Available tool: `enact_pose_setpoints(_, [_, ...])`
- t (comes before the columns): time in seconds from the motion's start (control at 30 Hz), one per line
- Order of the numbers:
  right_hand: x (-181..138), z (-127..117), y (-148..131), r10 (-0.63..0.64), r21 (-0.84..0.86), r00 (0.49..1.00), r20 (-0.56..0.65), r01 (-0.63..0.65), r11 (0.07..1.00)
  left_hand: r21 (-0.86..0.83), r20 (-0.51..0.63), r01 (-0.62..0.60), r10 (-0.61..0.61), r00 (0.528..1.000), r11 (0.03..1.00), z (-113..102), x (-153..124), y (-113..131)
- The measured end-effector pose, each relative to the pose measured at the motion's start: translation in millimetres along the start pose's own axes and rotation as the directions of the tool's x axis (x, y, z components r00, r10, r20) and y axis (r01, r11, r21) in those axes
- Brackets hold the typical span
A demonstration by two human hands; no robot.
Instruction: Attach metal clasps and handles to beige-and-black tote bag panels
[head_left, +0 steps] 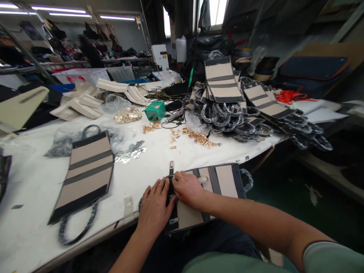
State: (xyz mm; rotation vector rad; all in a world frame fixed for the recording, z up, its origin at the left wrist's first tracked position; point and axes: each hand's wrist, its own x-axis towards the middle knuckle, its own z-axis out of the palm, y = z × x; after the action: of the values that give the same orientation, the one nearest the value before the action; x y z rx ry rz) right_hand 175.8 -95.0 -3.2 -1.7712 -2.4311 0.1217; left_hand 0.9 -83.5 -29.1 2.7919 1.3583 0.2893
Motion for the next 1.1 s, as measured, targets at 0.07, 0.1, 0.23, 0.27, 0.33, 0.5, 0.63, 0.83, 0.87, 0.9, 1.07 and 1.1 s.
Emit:
enact_pose_setpoints(0.07, [2,0,-2,-0.017,-0.008,1.0,0.0,0.017,1.0,0.011,0.006,0.001,-0.001,1.0,1.0,-1,1,0])
enact_pose_setpoints(0.1, [3,0,-3,-0.026,-0.009,1.0,-0.001,0.026,1.0,0.015,0.003,0.002,-0.002,1.0,1.0,-1,1,0])
enact_pose_setpoints(0.23, [3,-9,3,-0.012,0.026,1.0,0.025,0.011,1.0,0.019,-0.047,0.004,-0.003,0.999,1.0,3,-1,-3])
enact_pose_setpoints(0.27, [3,-13,7,0.005,0.053,0.999,0.033,-0.007,0.999,0.018,-0.062,0.005,-0.004,0.998,1.0,4,-2,-4])
enact_pose_setpoints(0.33, [5,-23,23,0.067,0.112,0.997,0.033,-0.071,0.991,0.015,-0.083,0.004,-0.002,0.997,1.0,6,-4,-5])
enact_pose_setpoints(0.5, [31,-45,91,0.342,0.123,0.939,0.02,-0.342,0.932,0.005,-0.128,-0.001,0.002,0.992,1.0,11,-7,-7])
enact_pose_setpoints(0.63, [64,-50,148,0.453,0.056,0.891,0.029,-0.453,0.89,0.001,-0.153,-0.005,0.005,0.988,1.0,15,-8,-10])
enact_pose_setpoints(0.83, [83,-41,195,0.519,-0.004,0.85,0.093,-0.521,0.854,-0.042,-0.171,0.0,-0.007,0.985,0.999,18,-8,-11])
enact_pose_setpoints(0.87, [81,-40,200,0.525,-0.005,0.844,0.106,-0.528,0.85,-0.052,-0.172,0.002,-0.011,0.985,0.999,18,-7,-11])
enact_pose_setpoints(0.9, [78,-39,205,0.531,-0.003,0.839,0.12,-0.535,0.845,-0.061,-0.173,0.003,-0.014,0.985,0.998,19,-7,-11])
enact_pose_setpoints(1.07, [68,-40,218,0.569,-0.021,0.813,0.123,-0.572,0.82,-0.065,-0.172,-0.005,-0.006,0.985,0.998,21,-7,-11])
enact_pose_setpoints(1.1, [68,-40,218,0.574,-0.033,0.812,0.108,-0.574,0.818,-0.059,-0.173,-0.007,-0.003,0.985,0.998,21,-7,-12])
